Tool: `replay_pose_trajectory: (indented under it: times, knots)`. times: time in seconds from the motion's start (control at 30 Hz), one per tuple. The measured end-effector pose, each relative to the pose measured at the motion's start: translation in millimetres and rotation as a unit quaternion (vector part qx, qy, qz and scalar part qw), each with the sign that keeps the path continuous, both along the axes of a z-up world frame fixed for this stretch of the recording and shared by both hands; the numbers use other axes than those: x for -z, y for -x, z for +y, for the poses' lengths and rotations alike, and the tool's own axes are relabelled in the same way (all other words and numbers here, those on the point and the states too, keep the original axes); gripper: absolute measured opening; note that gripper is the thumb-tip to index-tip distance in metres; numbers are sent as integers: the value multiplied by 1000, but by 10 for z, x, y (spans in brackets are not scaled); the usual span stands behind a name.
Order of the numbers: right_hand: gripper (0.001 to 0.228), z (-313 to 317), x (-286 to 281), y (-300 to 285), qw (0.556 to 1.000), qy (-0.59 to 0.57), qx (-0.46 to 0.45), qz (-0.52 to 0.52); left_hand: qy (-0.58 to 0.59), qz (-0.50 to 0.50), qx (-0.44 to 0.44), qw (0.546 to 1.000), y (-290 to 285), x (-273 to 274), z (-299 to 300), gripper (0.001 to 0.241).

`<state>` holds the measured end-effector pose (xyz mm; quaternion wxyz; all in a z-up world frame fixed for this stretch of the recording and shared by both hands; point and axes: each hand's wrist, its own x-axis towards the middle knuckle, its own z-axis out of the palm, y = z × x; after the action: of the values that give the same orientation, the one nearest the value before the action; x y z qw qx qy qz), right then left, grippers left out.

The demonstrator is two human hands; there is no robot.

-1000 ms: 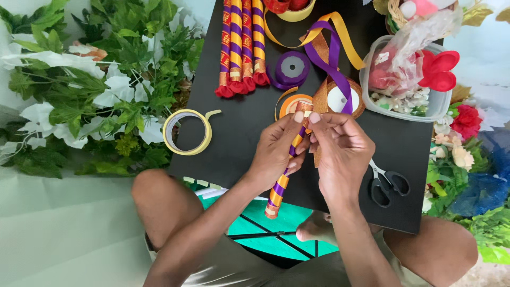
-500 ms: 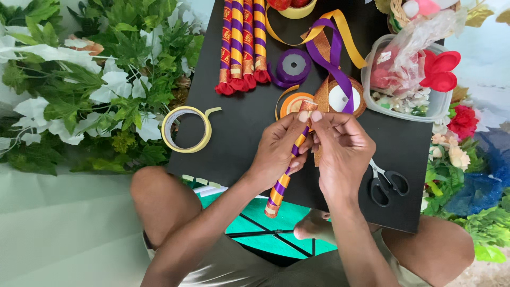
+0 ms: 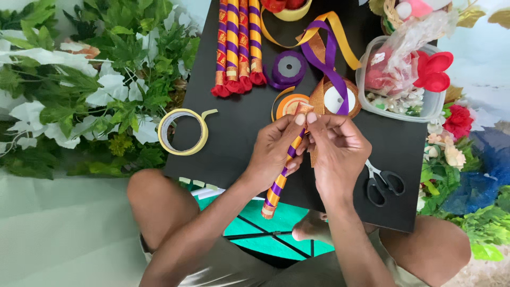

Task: The person wraps purple and gold ribbon around sticks, secures them with tape, and attaches a red heart-shaped decoration and a small white flower.

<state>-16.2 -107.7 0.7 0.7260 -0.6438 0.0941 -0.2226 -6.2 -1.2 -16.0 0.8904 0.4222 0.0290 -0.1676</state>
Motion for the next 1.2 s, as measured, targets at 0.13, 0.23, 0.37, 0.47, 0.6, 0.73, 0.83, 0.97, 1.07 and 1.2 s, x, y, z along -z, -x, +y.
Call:
replay_pose_trajectory:
  times: [0.13, 0.23, 0.37, 0.47, 0.6, 0.73, 0.83, 0.97, 1.07, 1.2]
  knots:
    - [19, -9, 58, -18, 1000, 17, 4, -4, -2, -5, 1, 1000, 2, 46, -28, 32]
    - [22, -20, 83, -43, 1000, 2, 5, -28, -8, -16, -8, 1000, -21, 81, -40, 30]
    - [21, -14, 102, -6, 1000, 3, 14, -21, -50, -55, -4, 997, 13, 61, -15, 34]
    - [19, -14, 124, -25, 1000, 10, 17, -20, -65, -75, -8, 995, -6, 110, -19, 36]
    - [19, -49, 187, -21, 999, 20, 26, -18, -103, -95, -21, 990, 3, 54, 3, 35]
    - [19, -23, 133, 30, 999, 19, 25, 5, -121, -95, -20, 988, -6, 43, 3, 39]
    - [18, -26, 141, 35, 1000, 20, 20, 7, -120, -86, -16, 989, -4, -61, 21, 41]
    - [19, -20, 125, 32, 1000, -1, 11, 20, -121, -85, -4, 989, -1, -147, 46, 44]
    - [17, -66, 130, 49, 999, -25, -1, 35, -116, -74, 10, 990, 14, -132, 54, 45]
    - [18, -140, 132, 58, 997, -45, -25, 54, -110, -66, 25, 991, 15, -133, 52, 46]
